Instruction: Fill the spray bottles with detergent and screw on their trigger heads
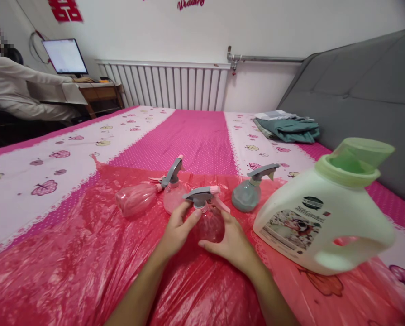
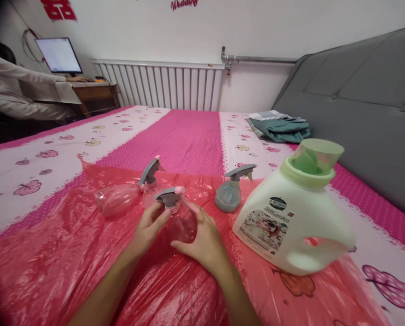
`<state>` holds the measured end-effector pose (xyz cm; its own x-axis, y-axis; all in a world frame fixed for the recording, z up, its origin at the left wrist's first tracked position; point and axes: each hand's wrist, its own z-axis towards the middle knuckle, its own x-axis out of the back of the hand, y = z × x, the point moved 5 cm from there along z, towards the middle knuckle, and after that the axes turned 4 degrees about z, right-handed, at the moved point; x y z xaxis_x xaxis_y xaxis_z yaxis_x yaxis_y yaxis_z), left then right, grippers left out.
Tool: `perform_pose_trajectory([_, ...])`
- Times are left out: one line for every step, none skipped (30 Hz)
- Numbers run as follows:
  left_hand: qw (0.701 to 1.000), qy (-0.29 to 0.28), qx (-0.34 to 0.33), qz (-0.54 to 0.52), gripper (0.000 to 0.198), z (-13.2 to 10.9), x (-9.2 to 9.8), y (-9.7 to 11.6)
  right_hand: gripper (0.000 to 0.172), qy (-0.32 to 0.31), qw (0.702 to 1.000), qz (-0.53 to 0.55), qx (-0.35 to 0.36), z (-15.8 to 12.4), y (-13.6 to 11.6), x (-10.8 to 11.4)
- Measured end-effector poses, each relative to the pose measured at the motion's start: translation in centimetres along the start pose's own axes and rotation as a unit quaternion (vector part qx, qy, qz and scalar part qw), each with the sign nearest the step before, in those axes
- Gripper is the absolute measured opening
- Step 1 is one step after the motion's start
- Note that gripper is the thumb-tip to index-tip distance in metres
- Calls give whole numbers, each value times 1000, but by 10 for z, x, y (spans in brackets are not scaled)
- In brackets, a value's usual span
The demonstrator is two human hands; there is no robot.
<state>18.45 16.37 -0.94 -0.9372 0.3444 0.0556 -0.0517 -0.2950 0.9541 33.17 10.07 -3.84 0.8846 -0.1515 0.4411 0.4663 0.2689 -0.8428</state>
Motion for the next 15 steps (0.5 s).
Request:
perform_pose_trajectory([1000, -7, -10, 5, 37, 1, -1, 0, 93, 1, 1000, 1, -2, 0, 1, 0])
perform_pose_trajectory([1000, -14, -18, 10, 37, 1, -2, 1, 94, 3, 1000, 2, -5, -1, 2, 0])
perform_pose_trajectory([999, -18, -23, 16, 36, 1, -3, 1, 96, 7, 1000, 4, -9, -2, 3, 0])
perform_pose_trajectory([999, -17, -25, 22, 35, 1, -3, 1, 99, 13, 1000, 9, -11, -2, 2, 1])
perform_pose_trajectory([999, -16, -25, 29, 34, 1, -3, 1, 99, 22, 1000, 19, -11, -3, 1, 2])
perform_pose_trajectory([999, -16, -24, 36, 33, 1, -3, 1, 98, 34, 999, 32, -9, -3, -1, 4])
perform_pose_trajectory([999, -17, -24, 42, 32, 1, -3, 2, 93, 48, 998, 47, -1, -4, -3, 6])
perform_pose_trajectory([998, -19, -26, 46, 32, 1, -3, 3, 86, 59, 996, 59, 10, -4, -7, 8])
perform_pose_trajectory([998, -21, -28, 48, 31, 1, -3, 3, 78, 64, 995, 67, 24, -4, -10, 9])
perform_pose_trajectory([998, -24, -30, 49, 31, 2, -3, 4, 71, 66, 995, 69, 36, -4, -13, 10])
perform_pose_trajectory([998, -26, -32, 49, 31, 2, -3, 4, 65, 65, 995, 67, 46, -4, -15, 10])
perform_pose_trajectory([998, -27, -33, 50, 30, 2, -3, 4, 60, 64, 995, 63, 54, -4, -17, 10])
perform_pose_trajectory([998, -28, -32, 50, 30, 2, -3, 4, 56, 64, 994, 59, 60, -3, -18, 9])
perform_pose_trajectory([998, -27, -31, 50, 30, 2, -3, 4, 53, 66, 994, 58, 63, -3, -19, 10])
perform_pose_trajectory([998, -27, -29, 49, 31, 3, -4, 4, 51, 69, 994, 58, 64, -2, -19, 10])
